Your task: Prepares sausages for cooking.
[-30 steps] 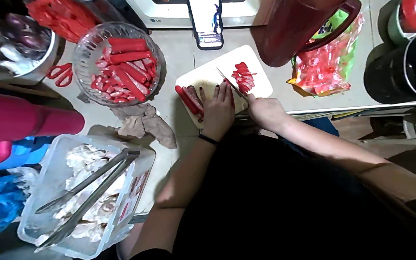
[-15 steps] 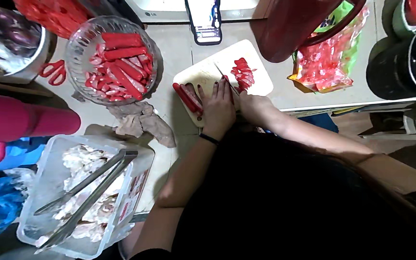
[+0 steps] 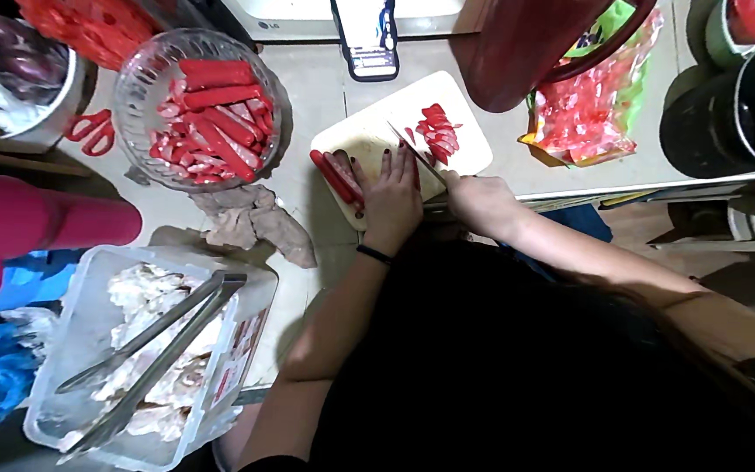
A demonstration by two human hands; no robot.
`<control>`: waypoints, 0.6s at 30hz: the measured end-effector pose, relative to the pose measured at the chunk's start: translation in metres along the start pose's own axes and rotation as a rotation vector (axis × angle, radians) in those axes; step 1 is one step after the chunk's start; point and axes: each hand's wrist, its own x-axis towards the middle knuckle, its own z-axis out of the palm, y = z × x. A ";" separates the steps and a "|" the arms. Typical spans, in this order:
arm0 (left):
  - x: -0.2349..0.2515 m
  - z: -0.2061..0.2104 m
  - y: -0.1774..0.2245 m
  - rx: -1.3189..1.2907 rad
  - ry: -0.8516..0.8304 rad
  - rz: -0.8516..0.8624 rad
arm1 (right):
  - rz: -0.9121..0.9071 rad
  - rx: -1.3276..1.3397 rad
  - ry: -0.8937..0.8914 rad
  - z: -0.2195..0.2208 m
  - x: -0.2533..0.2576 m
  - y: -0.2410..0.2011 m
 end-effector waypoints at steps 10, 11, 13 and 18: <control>-0.003 0.001 0.004 -0.015 0.038 -0.029 | 0.014 0.023 -0.025 0.001 0.019 -0.009; -0.004 0.002 0.005 -0.007 0.054 -0.035 | 0.002 0.018 -0.010 0.005 0.018 -0.007; -0.007 0.005 0.008 0.016 0.087 -0.046 | -0.013 -0.014 -0.025 0.009 0.013 0.000; -0.008 0.008 0.010 0.042 0.103 -0.062 | 0.040 -0.066 -0.054 0.002 0.010 0.010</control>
